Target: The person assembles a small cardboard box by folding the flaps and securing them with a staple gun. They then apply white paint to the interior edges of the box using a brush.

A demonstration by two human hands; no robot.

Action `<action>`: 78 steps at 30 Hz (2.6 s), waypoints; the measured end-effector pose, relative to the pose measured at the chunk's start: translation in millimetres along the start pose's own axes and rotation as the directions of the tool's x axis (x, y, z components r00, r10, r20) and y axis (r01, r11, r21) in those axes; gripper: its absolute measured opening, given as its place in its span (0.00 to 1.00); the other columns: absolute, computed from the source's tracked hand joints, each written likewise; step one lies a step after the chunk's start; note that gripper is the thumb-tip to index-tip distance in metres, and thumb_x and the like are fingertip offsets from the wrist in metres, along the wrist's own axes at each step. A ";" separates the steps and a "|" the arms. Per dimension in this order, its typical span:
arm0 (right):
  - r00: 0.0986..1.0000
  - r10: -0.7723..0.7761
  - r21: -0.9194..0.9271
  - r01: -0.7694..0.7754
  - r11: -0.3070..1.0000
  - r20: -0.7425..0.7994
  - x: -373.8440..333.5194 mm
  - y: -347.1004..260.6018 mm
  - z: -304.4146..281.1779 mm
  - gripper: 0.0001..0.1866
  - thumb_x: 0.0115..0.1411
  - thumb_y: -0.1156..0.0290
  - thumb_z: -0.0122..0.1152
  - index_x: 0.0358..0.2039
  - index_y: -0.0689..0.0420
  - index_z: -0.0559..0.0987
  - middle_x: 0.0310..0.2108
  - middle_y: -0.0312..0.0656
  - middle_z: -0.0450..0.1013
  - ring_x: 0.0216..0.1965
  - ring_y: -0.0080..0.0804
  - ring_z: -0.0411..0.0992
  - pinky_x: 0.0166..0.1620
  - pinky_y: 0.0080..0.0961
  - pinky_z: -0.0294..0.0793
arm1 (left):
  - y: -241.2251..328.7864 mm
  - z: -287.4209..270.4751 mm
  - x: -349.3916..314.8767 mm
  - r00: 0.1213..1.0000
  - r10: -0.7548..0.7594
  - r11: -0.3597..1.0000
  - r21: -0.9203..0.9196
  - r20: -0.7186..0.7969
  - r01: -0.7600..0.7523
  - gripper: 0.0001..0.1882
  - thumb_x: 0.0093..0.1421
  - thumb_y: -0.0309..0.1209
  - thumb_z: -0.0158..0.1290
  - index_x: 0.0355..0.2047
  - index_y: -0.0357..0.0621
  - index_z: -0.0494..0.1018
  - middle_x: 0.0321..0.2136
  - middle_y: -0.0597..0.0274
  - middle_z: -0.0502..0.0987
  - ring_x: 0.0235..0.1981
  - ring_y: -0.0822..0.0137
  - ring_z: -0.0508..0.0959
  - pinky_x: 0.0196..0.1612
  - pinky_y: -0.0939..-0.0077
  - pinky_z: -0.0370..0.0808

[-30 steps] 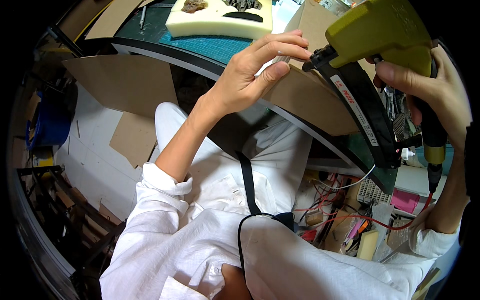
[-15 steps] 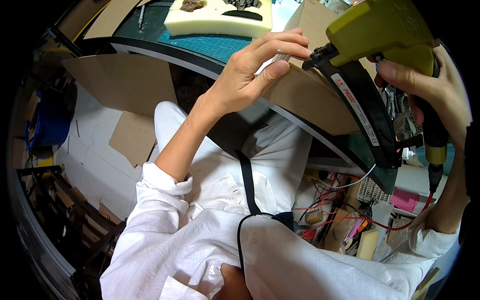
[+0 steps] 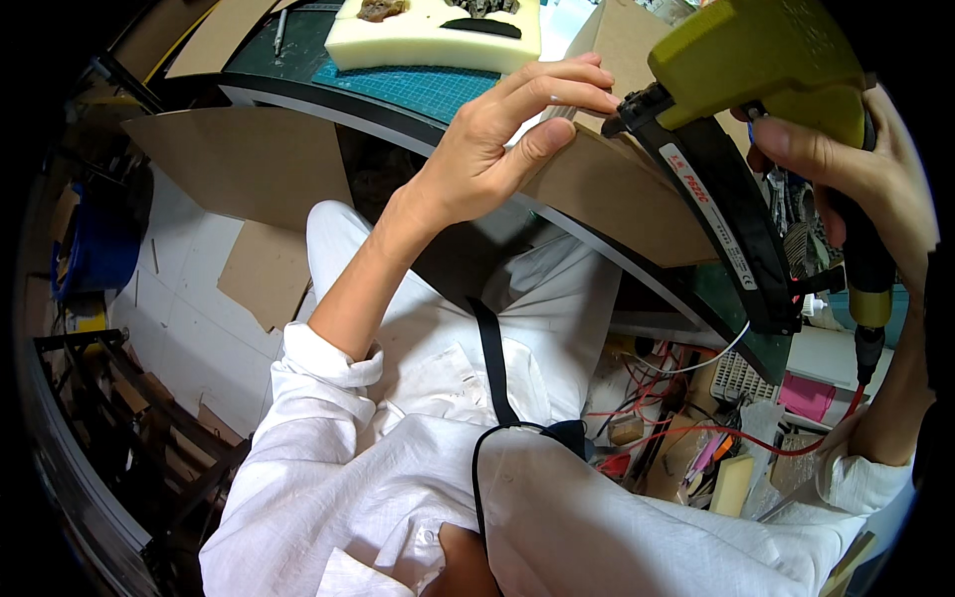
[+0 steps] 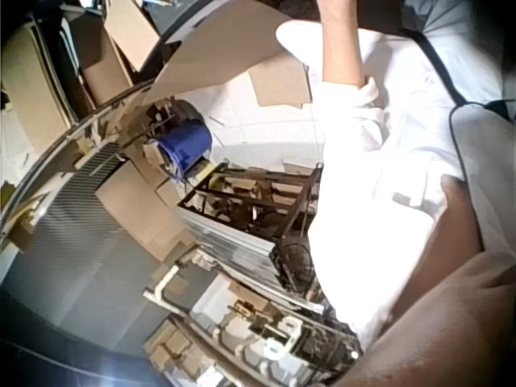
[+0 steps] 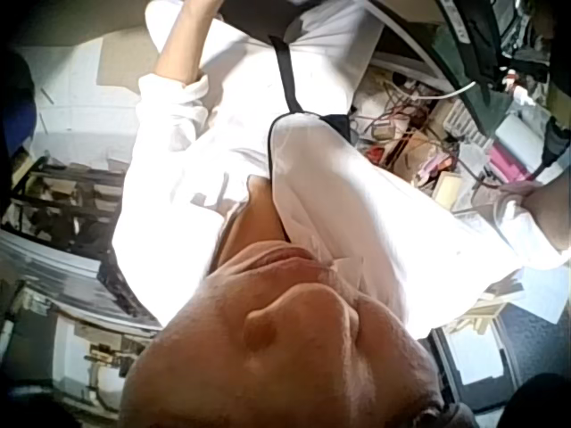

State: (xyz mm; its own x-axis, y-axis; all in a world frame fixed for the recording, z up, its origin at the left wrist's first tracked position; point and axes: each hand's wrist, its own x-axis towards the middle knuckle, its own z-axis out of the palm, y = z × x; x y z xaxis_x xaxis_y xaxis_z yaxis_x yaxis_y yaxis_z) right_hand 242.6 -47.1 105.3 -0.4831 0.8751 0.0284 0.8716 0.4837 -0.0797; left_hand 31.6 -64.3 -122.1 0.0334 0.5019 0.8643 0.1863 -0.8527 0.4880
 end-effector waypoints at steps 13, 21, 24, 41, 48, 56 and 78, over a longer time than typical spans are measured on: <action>1.000 0.011 0.009 -0.011 1.000 0.015 2.6 0.0 -1.4 0.37 0.49 0.45 0.69 0.46 0.66 0.72 0.25 0.43 0.76 0.09 0.18 0.64 0.15 0.12 0.67 | -5.9 3.6 1.9 0.999 0.033 0.999 -0.011 0.028 -0.032 0.14 0.67 0.34 0.46 0.48 0.45 0.74 0.52 0.58 0.74 0.60 0.56 0.68 0.61 0.64 0.64; 1.000 -0.017 0.039 0.016 0.999 0.024 12.9 4.7 4.1 0.37 0.49 0.45 0.69 0.45 0.66 0.72 0.25 0.43 0.76 0.09 0.19 0.64 0.15 0.12 0.66 | 1.5 0.5 1.6 1.000 0.016 1.000 -0.025 0.007 -0.016 0.12 0.67 0.32 0.47 0.48 0.45 0.75 0.50 0.60 0.75 0.60 0.57 0.68 0.61 0.65 0.65; 0.998 -0.053 0.057 0.051 0.997 0.033 19.4 6.4 7.1 0.37 0.49 0.46 0.69 0.45 0.66 0.72 0.25 0.43 0.76 0.09 0.19 0.64 0.14 0.12 0.66 | 2.8 -3.1 -1.6 1.000 -0.008 1.000 -0.001 0.002 0.008 0.12 0.67 0.32 0.47 0.47 0.45 0.75 0.50 0.60 0.75 0.60 0.57 0.68 0.61 0.65 0.65; 0.999 0.005 0.082 -0.008 0.997 0.034 -3.6 14.9 -4.2 0.35 0.49 0.47 0.69 0.45 0.66 0.72 0.24 0.44 0.76 0.09 0.19 0.65 0.14 0.11 0.65 | 4.2 0.2 3.4 0.999 0.002 1.000 0.002 0.041 -0.002 0.14 0.68 0.34 0.45 0.49 0.44 0.74 0.52 0.59 0.74 0.62 0.56 0.66 0.62 0.64 0.63; 0.982 0.132 0.121 -0.148 0.982 0.132 -16.5 33.4 -11.1 0.34 0.51 0.50 0.68 0.46 0.67 0.72 0.24 0.44 0.75 0.10 0.19 0.65 0.14 0.12 0.65 | 10.9 -3.7 5.2 0.999 0.016 1.000 -0.001 0.034 -0.016 0.14 0.63 0.32 0.48 0.48 0.43 0.74 0.51 0.55 0.73 0.62 0.55 0.66 0.63 0.64 0.61; 0.988 0.129 0.105 -0.138 0.985 0.086 -22.3 27.0 -8.0 0.33 0.51 0.51 0.68 0.46 0.66 0.71 0.25 0.44 0.75 0.12 0.19 0.65 0.15 0.13 0.65 | 8.6 6.8 6.8 0.995 0.035 0.986 0.166 -0.098 -0.018 0.16 0.52 0.31 0.65 0.41 0.43 0.76 0.46 0.57 0.77 0.57 0.55 0.73 0.57 0.64 0.68; 0.997 0.060 0.051 -0.063 0.997 0.043 -15.3 41.2 -4.5 0.32 0.51 0.51 0.68 0.45 0.66 0.71 0.24 0.44 0.75 0.13 0.19 0.68 0.15 0.12 0.66 | 6.1 11.9 7.3 0.992 0.054 0.986 0.164 -0.113 -0.035 0.17 0.53 0.35 0.65 0.41 0.44 0.76 0.46 0.58 0.77 0.56 0.57 0.73 0.56 0.65 0.69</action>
State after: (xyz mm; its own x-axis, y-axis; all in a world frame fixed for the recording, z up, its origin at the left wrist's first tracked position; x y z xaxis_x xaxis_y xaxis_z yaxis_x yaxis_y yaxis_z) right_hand 286.3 -40.6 106.1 -0.4327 0.9013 -0.0189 0.8947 0.4267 -0.1323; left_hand 44.7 -64.1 -114.3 -0.0676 0.4353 0.8978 0.3431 -0.8348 0.4306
